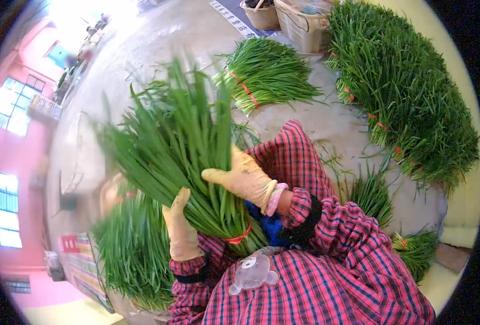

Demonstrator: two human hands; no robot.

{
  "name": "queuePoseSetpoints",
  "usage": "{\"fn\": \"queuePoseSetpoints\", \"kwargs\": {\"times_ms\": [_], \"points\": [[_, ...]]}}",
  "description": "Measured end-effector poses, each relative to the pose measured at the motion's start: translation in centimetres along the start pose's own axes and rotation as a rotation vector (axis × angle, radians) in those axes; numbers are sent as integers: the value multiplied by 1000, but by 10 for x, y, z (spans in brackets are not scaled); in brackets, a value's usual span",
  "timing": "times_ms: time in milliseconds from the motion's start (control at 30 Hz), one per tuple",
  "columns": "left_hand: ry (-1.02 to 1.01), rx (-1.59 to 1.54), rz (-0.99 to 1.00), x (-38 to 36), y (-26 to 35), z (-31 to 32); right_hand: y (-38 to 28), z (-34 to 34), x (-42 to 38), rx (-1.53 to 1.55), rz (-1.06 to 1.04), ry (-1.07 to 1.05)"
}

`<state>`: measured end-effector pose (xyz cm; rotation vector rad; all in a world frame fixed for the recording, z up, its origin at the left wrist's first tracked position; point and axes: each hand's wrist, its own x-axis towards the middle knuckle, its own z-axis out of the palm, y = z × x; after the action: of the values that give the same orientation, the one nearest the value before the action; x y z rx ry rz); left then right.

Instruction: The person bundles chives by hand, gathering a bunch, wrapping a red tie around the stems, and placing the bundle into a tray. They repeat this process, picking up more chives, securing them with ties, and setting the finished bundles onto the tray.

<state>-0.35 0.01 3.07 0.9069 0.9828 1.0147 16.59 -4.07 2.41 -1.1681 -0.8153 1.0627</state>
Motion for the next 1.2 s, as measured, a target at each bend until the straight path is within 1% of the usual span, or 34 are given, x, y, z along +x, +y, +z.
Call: {"fn": "queuePoseSetpoints", "kwargs": {"times_ms": [67,100,133,200,233,267,333,400,467,533,600,633,667,700,733,767,800,833,867,900,933,967,1000,1033,1067,1133,1167,1200], "points": [[94,-64,-25,1,-2,-5,7,-10,4,96,55,11],[94,-32,-10,-1,-1,-5,10,-15,4,166,68,1],[98,-32,-4,-1,-2,-4,12,-16,4,167,66,-7],[58,-70,31,-1,-3,0,15,-15,4,50,76,48],[50,-38,25,0,-3,-1,11,-14,4,-33,73,38],[49,-39,31,1,-3,-2,10,-13,4,-33,67,35],[136,-4,40,3,-2,-3,7,-10,1,-244,61,74],[170,-44,33,6,1,-7,4,-12,-9,-237,51,44],[208,-87,25,8,6,-9,10,-18,-21,-563,-261,35],[152,-121,45,11,18,-1,12,-11,-34,-589,-231,-40],[134,-93,50,6,29,19,7,9,-36,-440,-173,-142],[-30,48,95,2,34,28,5,15,-34,-714,-281,-58],[-195,187,140,-1,39,36,8,10,-30,-715,-282,-47],[-370,174,220,-1,45,39,14,2,-20,-331,-136,-52],[-414,160,187,1,48,32,16,-5,-11,51,7,-61],[-327,193,190,-10,63,33,1,-10,-12,206,137,-75],[-243,228,192,-22,78,33,2,-16,-15,323,186,-68],[-165,346,260,-18,76,18,6,-24,-16,453,223,-89],[-192,409,274,-18,77,-4,12,-32,-16,585,260,-110],[-243,457,145,-17,79,-20,15,-39,-17,587,258,-102],[-287,503,17,-17,77,-29,18,-46,-18,720,345,-157],[-294,545,-26,-17,68,-32,20,-48,-17,854,433,-216],[-295,587,-66,-15,54,-33,19,-47,-18,856,435,-223],[-276,479,-85,-10,38,-36,18,-44,-18,882,451,-276],[-267,482,-82,-10,30,-26,17,-42,-18,909,467,-329],[-217,61,8,-2,20,4,16,-29,-20,792,413,-387],[-177,-41,-4,-3,23,18,12,-24,-22,668,399,-357],[-177,-44,1,-2,20,20,6,-19,-25,544,385,-323]]}}
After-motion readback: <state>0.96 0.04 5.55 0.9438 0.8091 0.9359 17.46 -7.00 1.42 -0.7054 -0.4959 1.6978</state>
